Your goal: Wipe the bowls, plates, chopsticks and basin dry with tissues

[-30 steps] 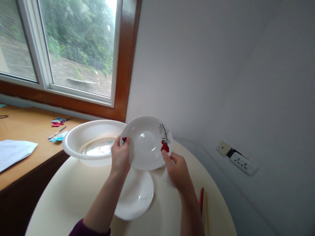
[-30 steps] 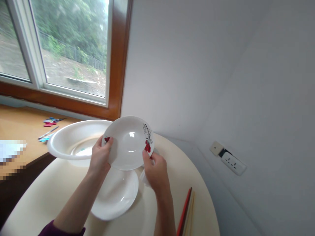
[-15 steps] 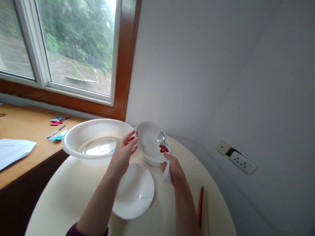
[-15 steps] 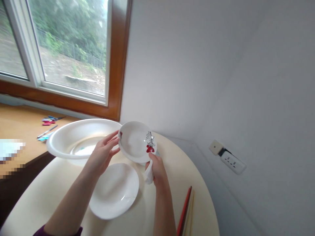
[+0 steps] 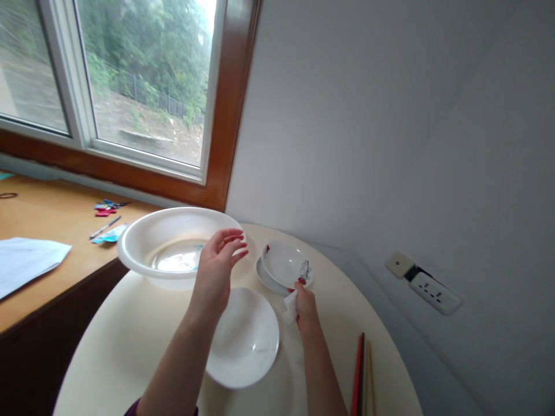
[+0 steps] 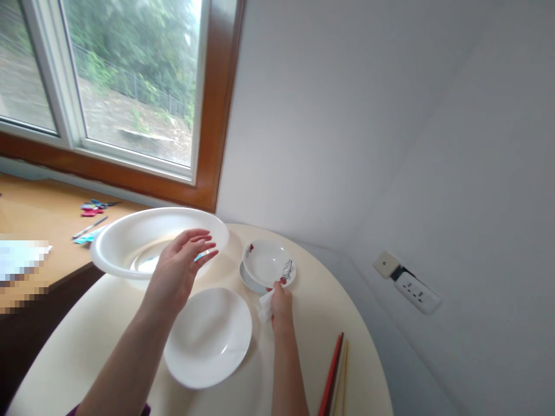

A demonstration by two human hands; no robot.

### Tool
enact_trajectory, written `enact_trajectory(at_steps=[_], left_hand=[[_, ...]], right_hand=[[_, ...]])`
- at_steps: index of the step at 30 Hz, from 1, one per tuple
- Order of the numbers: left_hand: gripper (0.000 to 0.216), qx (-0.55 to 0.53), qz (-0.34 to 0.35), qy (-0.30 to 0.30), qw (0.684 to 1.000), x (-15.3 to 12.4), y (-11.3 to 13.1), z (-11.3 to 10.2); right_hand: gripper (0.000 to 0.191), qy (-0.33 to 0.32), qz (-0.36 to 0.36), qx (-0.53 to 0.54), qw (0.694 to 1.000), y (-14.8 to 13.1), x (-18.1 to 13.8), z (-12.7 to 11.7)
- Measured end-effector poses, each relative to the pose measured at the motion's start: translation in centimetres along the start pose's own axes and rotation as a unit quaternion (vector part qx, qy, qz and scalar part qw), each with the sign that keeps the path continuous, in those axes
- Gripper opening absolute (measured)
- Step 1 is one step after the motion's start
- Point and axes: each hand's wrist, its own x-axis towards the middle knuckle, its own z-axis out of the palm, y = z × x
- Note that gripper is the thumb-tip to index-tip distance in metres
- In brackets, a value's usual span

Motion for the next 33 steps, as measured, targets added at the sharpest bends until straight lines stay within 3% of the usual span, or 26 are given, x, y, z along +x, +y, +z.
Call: enact_trajectory(at_steps=[14,33], left_hand=[[0.013,-0.028,0.006,0.013,0.999,0.0,0.5,-0.1],[0.012,-0.038,0.003,0.012,0.999,-0.1,0.7,-0.1]], right_hand=[[0.024,0.014,0.007,-0.034,0.999,3.3,0.9,0.5],[0.046,-0.037,0.025,-0.029,0.999,3.1,0.6,0.7]])
